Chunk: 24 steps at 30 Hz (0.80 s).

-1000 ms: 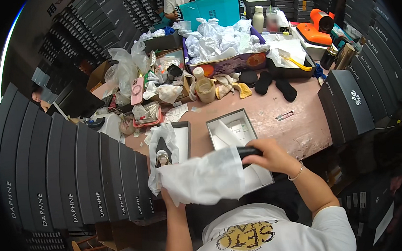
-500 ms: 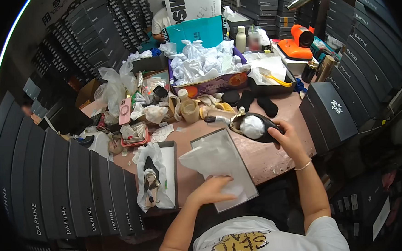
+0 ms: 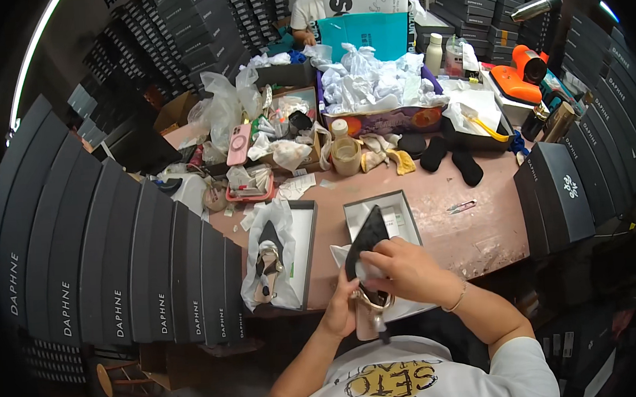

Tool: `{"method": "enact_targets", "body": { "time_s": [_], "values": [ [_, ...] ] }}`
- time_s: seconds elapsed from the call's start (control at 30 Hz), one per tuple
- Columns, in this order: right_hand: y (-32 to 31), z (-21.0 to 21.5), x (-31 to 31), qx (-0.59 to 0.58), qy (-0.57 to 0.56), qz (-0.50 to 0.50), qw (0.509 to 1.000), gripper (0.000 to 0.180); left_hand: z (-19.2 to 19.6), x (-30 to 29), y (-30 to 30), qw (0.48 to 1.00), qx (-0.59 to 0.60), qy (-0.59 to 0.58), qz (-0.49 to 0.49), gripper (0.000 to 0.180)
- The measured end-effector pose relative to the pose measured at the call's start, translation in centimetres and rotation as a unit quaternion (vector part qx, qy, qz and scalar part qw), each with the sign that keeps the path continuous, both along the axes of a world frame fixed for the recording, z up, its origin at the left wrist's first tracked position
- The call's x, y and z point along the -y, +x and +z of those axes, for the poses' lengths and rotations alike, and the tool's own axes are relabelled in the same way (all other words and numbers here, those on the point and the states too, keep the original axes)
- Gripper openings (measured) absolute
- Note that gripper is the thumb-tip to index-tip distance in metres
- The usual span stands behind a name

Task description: The recorder is inspecting, cleaning, and packing women's high-heeled shoes into boxes.

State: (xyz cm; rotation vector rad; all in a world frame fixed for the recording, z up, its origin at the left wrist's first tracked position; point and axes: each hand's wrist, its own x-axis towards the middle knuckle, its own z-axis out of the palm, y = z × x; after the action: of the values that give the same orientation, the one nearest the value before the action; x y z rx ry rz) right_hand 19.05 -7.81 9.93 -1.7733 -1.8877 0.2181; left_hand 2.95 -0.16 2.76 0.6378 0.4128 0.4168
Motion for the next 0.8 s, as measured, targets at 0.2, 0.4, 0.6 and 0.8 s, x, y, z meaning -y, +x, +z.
{"method": "enact_targets", "body": {
  "time_s": [0.2, 0.4, 0.6, 0.8],
  "values": [
    [0.4, -5.3, -0.6, -0.227, 0.053, -0.042, 0.972, 0.051, -1.5, 0.9, 0.8, 0.994, -0.019, 0.027, 0.106, 0.046],
    [3.9, -8.9, -1.4, -0.014, 0.052, -0.174, 0.983, 0.032, -4.6, -1.6, 0.3, 0.996, -0.009, -0.084, 0.039, 0.059],
    [3.6, -10.2, -1.6, 0.022, -0.097, -0.130, 0.987, 0.033, -3.8, -1.5, -0.6, 0.994, -0.016, -0.048, 0.100, 0.056],
    [-2.2, -4.2, -2.0, -0.082, 0.000, 0.038, 0.996, 0.052, -3.3, 2.2, 0.1, 0.991, -0.019, 0.054, 0.124, 0.065]
  ]
}}
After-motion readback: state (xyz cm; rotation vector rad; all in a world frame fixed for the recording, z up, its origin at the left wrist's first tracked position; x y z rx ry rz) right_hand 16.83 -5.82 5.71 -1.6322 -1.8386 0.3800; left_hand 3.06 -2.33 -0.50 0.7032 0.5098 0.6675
